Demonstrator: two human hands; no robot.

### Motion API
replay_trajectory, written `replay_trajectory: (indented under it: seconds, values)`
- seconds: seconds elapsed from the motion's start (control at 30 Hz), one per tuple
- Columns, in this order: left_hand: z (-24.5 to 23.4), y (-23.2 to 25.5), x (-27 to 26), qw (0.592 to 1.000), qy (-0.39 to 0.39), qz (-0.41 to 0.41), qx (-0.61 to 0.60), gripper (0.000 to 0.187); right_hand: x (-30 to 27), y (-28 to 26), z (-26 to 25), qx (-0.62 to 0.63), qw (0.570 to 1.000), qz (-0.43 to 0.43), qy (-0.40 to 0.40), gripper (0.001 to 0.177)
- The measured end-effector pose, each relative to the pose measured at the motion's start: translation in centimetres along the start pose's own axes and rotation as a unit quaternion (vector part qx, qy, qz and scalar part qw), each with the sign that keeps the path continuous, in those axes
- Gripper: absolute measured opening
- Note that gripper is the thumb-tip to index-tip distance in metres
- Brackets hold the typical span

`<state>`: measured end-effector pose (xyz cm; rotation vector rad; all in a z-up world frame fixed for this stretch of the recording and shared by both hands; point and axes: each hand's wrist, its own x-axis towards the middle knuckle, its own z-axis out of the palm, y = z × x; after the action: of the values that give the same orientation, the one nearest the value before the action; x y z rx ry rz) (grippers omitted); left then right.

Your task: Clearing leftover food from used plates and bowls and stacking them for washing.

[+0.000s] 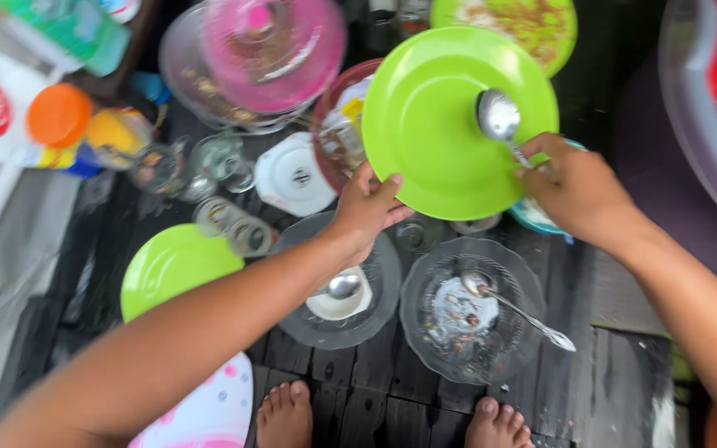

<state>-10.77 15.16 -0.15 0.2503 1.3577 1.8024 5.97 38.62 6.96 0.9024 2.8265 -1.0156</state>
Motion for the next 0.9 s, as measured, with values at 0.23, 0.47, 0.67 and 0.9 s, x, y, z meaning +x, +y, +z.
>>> replay_trajectory:
  seconds: [0.23,0.47,0.67,0.9]
  values:
    - [-9.7,7.5,-11.2,0.986,0.112,0.003,0.119,0.041,-1.4,-8.3,-0.8,0.085,0.986,-0.114,-0.085,0.020]
    - [-16.9,3.1,-24.7,0.930,0.365,0.048,0.005,0.033,-1.2,-14.4,5.0,0.083,0.968,-0.142,-0.190,0.022]
    - [-22.4,-3.8,-28.3,0.830,0.524,0.107,-0.157,0.029,0.7,-17.4,10.0,0.077,0.951,-0.149,-0.260,0.025]
    - [-26.4,-11.0,-28.3,0.811,0.551,0.018,-0.194,0.024,2.0,-14.7,13.6,0.111,0.951,-0.142,-0.252,0.018]
